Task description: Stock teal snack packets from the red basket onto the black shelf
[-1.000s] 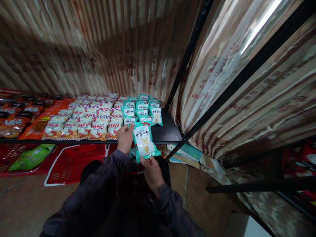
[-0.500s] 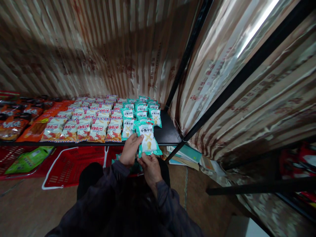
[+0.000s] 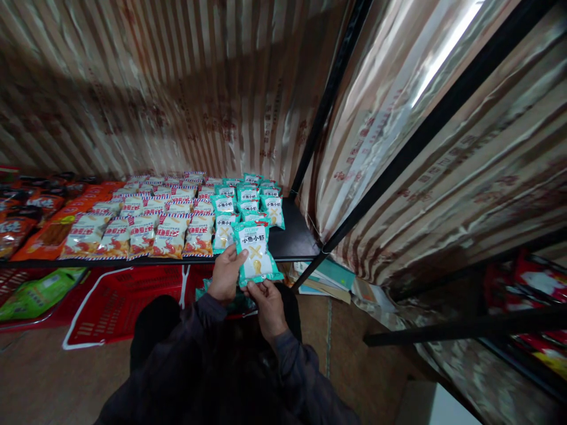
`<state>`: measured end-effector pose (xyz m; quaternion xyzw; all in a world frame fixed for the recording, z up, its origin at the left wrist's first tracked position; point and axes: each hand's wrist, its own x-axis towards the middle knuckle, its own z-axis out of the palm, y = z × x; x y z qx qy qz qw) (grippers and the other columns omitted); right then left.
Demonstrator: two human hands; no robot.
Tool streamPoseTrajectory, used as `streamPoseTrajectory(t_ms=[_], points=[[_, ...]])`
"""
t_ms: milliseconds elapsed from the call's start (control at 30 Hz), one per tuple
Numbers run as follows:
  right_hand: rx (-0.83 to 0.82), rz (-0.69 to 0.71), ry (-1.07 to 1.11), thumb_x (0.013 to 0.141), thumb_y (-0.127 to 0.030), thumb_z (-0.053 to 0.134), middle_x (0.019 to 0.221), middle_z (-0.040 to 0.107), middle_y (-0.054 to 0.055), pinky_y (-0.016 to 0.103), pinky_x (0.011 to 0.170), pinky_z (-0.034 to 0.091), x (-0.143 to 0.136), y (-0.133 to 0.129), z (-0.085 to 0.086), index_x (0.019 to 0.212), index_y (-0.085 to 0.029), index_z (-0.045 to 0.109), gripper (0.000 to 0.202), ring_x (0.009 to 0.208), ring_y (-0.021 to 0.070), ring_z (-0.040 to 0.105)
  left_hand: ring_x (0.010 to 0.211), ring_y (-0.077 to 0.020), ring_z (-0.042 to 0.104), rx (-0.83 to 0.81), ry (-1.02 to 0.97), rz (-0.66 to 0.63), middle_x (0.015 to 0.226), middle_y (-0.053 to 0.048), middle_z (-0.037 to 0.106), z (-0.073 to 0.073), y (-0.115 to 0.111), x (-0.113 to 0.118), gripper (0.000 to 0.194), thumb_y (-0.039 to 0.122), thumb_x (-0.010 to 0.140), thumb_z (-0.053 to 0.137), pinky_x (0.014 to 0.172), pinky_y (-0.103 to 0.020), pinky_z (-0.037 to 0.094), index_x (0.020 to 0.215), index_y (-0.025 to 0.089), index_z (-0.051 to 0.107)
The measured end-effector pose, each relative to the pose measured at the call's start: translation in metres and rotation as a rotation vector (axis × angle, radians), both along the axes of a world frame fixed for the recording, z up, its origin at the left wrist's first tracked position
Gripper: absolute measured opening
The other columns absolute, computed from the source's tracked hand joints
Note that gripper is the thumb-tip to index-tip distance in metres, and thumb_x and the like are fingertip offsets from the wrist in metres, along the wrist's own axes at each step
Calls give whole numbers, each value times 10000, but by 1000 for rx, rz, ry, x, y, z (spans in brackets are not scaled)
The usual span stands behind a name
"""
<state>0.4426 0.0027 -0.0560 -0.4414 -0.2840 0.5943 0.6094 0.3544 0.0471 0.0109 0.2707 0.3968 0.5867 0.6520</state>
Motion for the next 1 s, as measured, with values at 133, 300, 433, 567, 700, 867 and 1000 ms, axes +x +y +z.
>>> streamPoseTrajectory(t_ms=[133,300,433,567,700,867,1000], points=[[-1,-38,-38,554,-373,799,695,694,-1,282,635,505,21,9,-6,781,-193,658,322,641,157,629,929,-269,658,-7,-7,-32,995,-106,708,-5,0,-9,599,358,525,817,823,-397,530,1040,135,608],[42,-75,23,615,-452,765,818,716,22,259,671,498,48,37,20,872,-208,685,364,738,148,634,945,-276,653,2,6,-104,990,-107,709,-10,-4,-15,603,349,533,815,837,-410,525,1061,133,619],[134,-31,-35,654,-490,735,911,716,26,237,715,491,56,58,50,976,-211,688,429,826,142,638,908,-279,664,-17,38,-133,947,-104,717,-12,-8,-16,605,350,515,826,806,-401,533,1037,122,621],[153,18,-86,592,-443,786,825,716,13,251,688,500,55,67,64,866,-184,709,385,749,145,632,868,-279,671,-10,74,-138,934,-103,719,-11,-11,-17,625,362,506,831,783,-395,536,1042,119,620],[106,-42,-89,548,-394,809,691,692,-16,247,600,486,51,67,65,765,-178,705,323,611,117,592,859,-276,671,-21,93,-142,943,-109,717,-11,-12,-18,647,362,499,834,773,-385,537,1056,112,619],[55,-152,-71,491,-364,819,613,661,-37,226,547,449,46,69,66,695,-170,706,304,551,93,542,914,-272,657,2,67,-158,1005,-113,703,-16,-15,-18,632,360,541,818,807,-376,524,1087,120,609],[67,-209,-73,491,-366,811,607,657,-37,203,503,401,44,73,66,686,-167,709,297,536,80,510,924,-253,655,-24,45,-148,1017,-107,700,-22,-17,-19,611,376,571,805,835,-366,507,1092,131,602]])
